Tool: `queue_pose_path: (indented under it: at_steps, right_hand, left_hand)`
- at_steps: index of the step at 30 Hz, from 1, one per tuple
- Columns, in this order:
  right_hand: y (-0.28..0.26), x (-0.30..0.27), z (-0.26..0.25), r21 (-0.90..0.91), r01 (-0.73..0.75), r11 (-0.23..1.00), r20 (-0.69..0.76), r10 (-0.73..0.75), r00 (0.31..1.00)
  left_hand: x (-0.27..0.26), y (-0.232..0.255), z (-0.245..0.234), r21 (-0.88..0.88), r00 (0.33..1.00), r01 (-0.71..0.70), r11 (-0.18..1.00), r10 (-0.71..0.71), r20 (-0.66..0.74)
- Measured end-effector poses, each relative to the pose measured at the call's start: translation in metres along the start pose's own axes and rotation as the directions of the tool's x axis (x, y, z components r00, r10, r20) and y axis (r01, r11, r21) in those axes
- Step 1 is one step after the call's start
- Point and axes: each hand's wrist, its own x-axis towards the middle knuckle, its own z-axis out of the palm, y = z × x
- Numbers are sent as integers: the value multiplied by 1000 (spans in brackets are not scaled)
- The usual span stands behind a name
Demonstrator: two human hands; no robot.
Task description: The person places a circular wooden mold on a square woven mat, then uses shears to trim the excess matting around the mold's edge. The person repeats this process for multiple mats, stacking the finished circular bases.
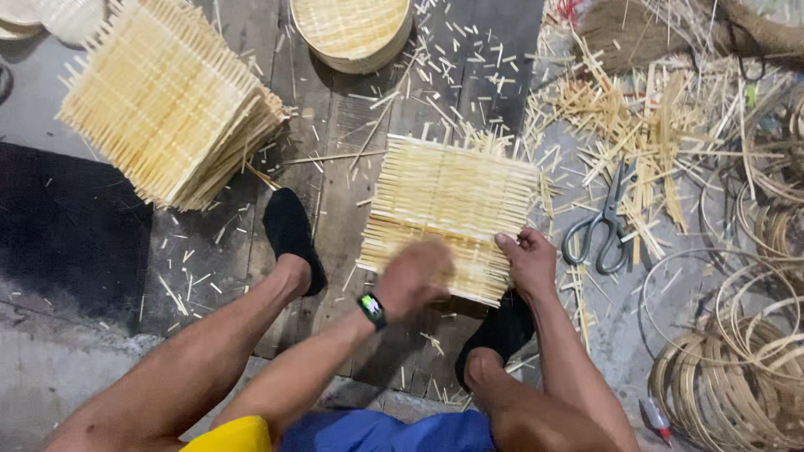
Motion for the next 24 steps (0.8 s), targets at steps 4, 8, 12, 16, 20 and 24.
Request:
queue_pose_path:
  at_steps: [4, 8, 12, 16, 20, 24]
  right_hand:
    - [7, 0, -1, 18, 79, 997, 7, -79, 997]
    - [7, 3, -4, 20, 72, 997, -18, -72, 997]
    - [17, 6, -2, -10, 86, 996, -9, -86, 996]
    - [29, 6, -39, -59, 161, 985, -117, -167, 979]
    - [26, -22, -156, -676, 173, 716, -420, -567, 709]
    - [25, -53, -272, -869, -356, -343, -265, -284, 921]
  left_hand:
    - [21, -75, -30, 139, 696, 629, 765, -474, -540]
    - [24, -129, -39, -647, 496, 704, 293, -855, 153]
    - [17, -133, -41, -548, 446, 788, 282, -874, 191]
    - [19, -125, -45, -512, 428, 801, 309, -895, 130]
    - [20, -126, -47, -582, 468, 743, 330, -878, 100]
    - [21, -114, -54, -392, 573, 688, 611, -789, -223]
